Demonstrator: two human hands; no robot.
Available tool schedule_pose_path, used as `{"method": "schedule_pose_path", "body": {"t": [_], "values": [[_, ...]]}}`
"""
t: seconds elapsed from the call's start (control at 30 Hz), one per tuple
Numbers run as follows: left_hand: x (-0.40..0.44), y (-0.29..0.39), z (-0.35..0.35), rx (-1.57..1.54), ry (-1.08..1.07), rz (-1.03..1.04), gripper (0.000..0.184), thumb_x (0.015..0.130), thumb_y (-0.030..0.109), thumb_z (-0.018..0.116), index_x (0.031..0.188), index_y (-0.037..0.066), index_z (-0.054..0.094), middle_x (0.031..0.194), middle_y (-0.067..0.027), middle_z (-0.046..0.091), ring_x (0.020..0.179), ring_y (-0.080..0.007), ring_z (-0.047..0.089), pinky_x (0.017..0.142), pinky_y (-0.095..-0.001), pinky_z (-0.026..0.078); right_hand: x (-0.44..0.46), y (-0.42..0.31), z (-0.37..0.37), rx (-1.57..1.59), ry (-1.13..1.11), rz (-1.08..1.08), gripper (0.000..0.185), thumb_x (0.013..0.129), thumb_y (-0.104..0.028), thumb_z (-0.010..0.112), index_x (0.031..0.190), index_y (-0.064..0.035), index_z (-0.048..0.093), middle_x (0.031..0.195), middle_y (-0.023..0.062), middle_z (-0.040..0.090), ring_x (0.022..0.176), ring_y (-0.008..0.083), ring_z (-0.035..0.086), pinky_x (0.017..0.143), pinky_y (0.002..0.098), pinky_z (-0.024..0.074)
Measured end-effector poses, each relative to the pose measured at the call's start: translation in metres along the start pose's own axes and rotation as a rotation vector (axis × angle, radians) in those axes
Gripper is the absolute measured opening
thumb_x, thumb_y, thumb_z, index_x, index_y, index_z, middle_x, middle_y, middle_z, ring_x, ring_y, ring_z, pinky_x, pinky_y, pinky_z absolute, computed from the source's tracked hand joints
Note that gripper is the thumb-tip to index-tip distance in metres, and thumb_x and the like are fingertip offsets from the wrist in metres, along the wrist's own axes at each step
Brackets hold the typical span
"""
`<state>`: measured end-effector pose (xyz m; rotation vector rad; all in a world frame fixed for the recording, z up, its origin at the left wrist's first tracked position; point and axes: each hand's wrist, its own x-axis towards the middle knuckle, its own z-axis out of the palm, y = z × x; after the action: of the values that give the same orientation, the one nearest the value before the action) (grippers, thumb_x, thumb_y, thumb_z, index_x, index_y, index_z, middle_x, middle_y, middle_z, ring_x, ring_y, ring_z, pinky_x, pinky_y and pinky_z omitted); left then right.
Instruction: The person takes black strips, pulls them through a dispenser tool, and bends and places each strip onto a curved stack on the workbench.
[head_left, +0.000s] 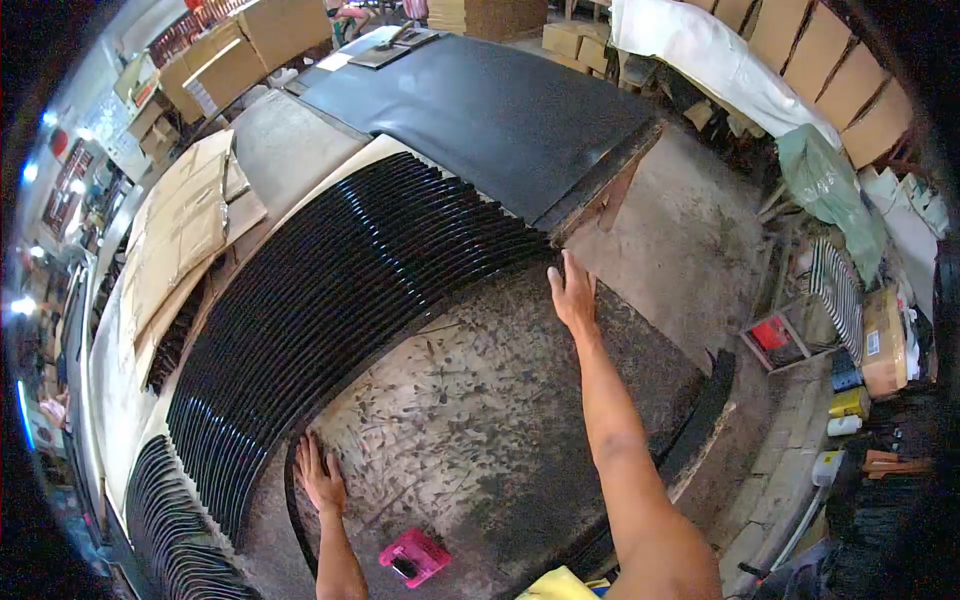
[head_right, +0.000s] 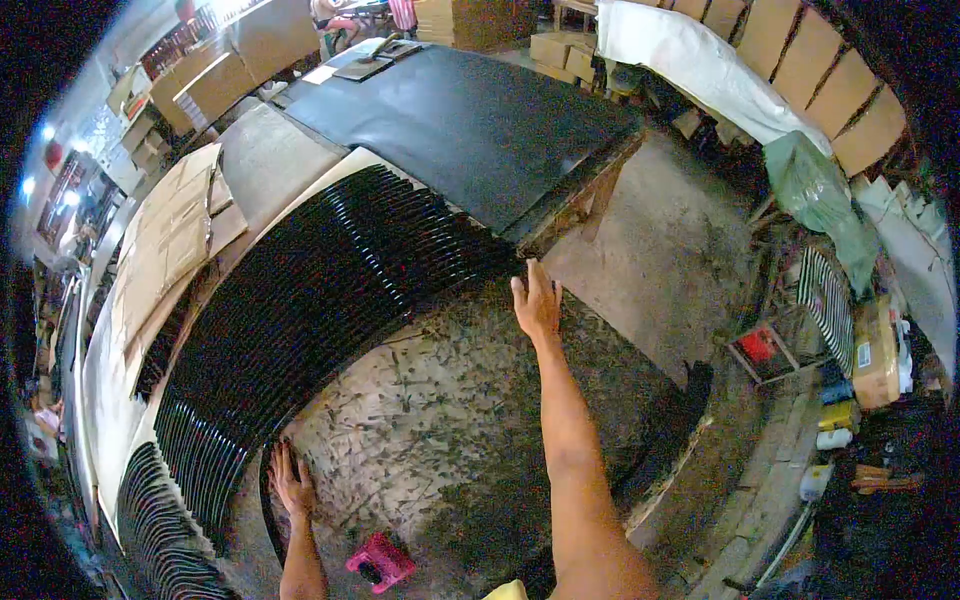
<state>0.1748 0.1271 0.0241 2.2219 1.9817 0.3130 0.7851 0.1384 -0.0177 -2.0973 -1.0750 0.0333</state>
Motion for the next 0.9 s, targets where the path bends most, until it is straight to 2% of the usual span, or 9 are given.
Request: {"method": "schedule_pose_path", "body": {"t": [0.03, 0.13, 0.17, 0.3, 0.4, 0.53, 0.73, 0.83, 0.9], "values": [[0.001, 0.001, -0.001, -0.012, -0.003, -0.009, 0.057, 0.101, 0.03, 0.053, 0.154, 0.015, 0.041, 0.162, -0.0094, 0.035, 0.149, -0.0334, 0.03, 0.122, -0.0546, 0.017, 0.007, -0.002, -0.004, 0.147, -0.003, 0.141, 0.06, 0.1, -0.037, 0.057, 0.147, -0.0019, 0.043, 0.149, 0.0167, 0.051, 0.14, 0.0346, 0.045, 0.118, 0.0537, 0.0269], [0.001, 0.0, 0.0, -0.021, 0.016, 0.026, 0.057, 0.1, 0.028, 0.054, 0.154, 0.014, 0.042, 0.161, -0.0098, 0.035, 0.149, -0.0334, 0.03, 0.122, -0.0548, 0.017, 0.018, -0.001, -0.002, 0.518, 0.226, 0.161, 0.061, 0.094, -0.021, 0.064, 0.147, 0.0002, 0.041, 0.146, 0.0164, 0.054, 0.137, 0.0348, 0.048, 0.116, 0.0478, 0.032], [0.0, -0.002, 0.002, -0.006, 0.019, 0.013, 0.056, 0.1, 0.028, 0.054, 0.153, 0.014, 0.042, 0.161, -0.0102, 0.036, 0.149, -0.0338, 0.031, 0.121, -0.055, 0.018, 0.017, -0.004, -0.006, 0.527, 0.234, 0.171, 0.065, 0.089, -0.011, 0.065, 0.146, 0.0014, 0.038, 0.146, 0.0146, 0.055, 0.136, 0.034, 0.048, 0.115, 0.0436, 0.0333], [0.002, -0.009, 0.007, 0.009, 0.02, 0.03, 0.056, 0.101, 0.029, 0.053, 0.153, 0.013, 0.042, 0.161, -0.0096, 0.035, 0.149, -0.0334, 0.03, 0.121, -0.0557, 0.017, 0.016, 0.003, 0.003, 0.572, 0.254, 0.142, 0.067, 0.085, -0.009, 0.065, 0.145, 0.0007, 0.038, 0.144, 0.012, 0.058, 0.136, 0.0335, 0.048, 0.116, 0.0442, 0.0321], [0.002, -0.014, 0.011, 0.036, 0.003, 0.018, 0.056, 0.101, 0.03, 0.052, 0.153, 0.013, 0.042, 0.162, -0.0086, 0.035, 0.15, -0.0326, 0.029, 0.122, -0.0558, 0.017, 0.016, -0.003, -0.003, 0.518, 0.208, 0.186, 0.068, 0.084, -0.008, 0.066, 0.145, -0.0017, 0.037, 0.143, 0.0131, 0.058, 0.134, 0.0296, 0.05, 0.114, 0.039, 0.033], [0.002, -0.017, 0.015, 0.021, 0.021, 0.032, 0.056, 0.101, 0.031, 0.052, 0.154, 0.013, 0.041, 0.162, -0.008, 0.034, 0.15, -0.0321, 0.029, 0.122, -0.0555, 0.017, 0.019, -0.002, -0.001, 0.438, 0.193, 0.207, 0.069, 0.081, -0.012, 0.069, 0.143, -0.0009, 0.04, 0.137, 0.012, 0.063, 0.134, 0.0357, 0.05, 0.116, 0.0419, 0.0327], [0.002, -0.008, 0.007, 0.007, 0.001, 0.024, 0.056, 0.102, 0.032, 0.05, 0.154, 0.012, 0.04, 0.162, -0.0087, 0.034, 0.15, -0.0325, 0.029, 0.121, -0.0556, 0.018, 0.018, -0.006, -0.002, 0.379, 0.137, 0.239, 0.069, 0.084, -0.017, 0.068, 0.144, -0.0007, 0.04, 0.14, 0.0124, 0.061, 0.138, 0.0337, 0.047, 0.119, 0.0465, 0.0259], [0.001, -0.006, 0.006, 0.015, 0.006, 0.028, 0.056, 0.102, 0.032, 0.05, 0.154, 0.012, 0.041, 0.162, -0.0092, 0.034, 0.149, -0.0327, 0.03, 0.121, -0.0558, 0.018, 0.014, -0.009, 0.001, 0.188, 0.118, 0.226, 0.071, 0.092, -0.031, 0.064, 0.149, 0.0, 0.035, 0.144, 0.0148, 0.057, 0.14, 0.0342, 0.044, 0.12, 0.054, 0.0199], [0.002, -0.009, 0.008, 0.025, 0.005, 0.021, 0.056, 0.102, 0.032, 0.05, 0.154, 0.012, 0.041, 0.162, -0.0095, 0.035, 0.149, -0.0327, 0.03, 0.121, -0.0559, 0.019, -0.002, -0.016, 0.0, -0.255, 0.114, 0.078, 0.074, 0.096, -0.042, 0.057, 0.152, 0.0002, 0.032, 0.146, 0.0165, 0.055, 0.141, 0.0352, 0.043, 0.119, 0.0579, 0.0177]]}}
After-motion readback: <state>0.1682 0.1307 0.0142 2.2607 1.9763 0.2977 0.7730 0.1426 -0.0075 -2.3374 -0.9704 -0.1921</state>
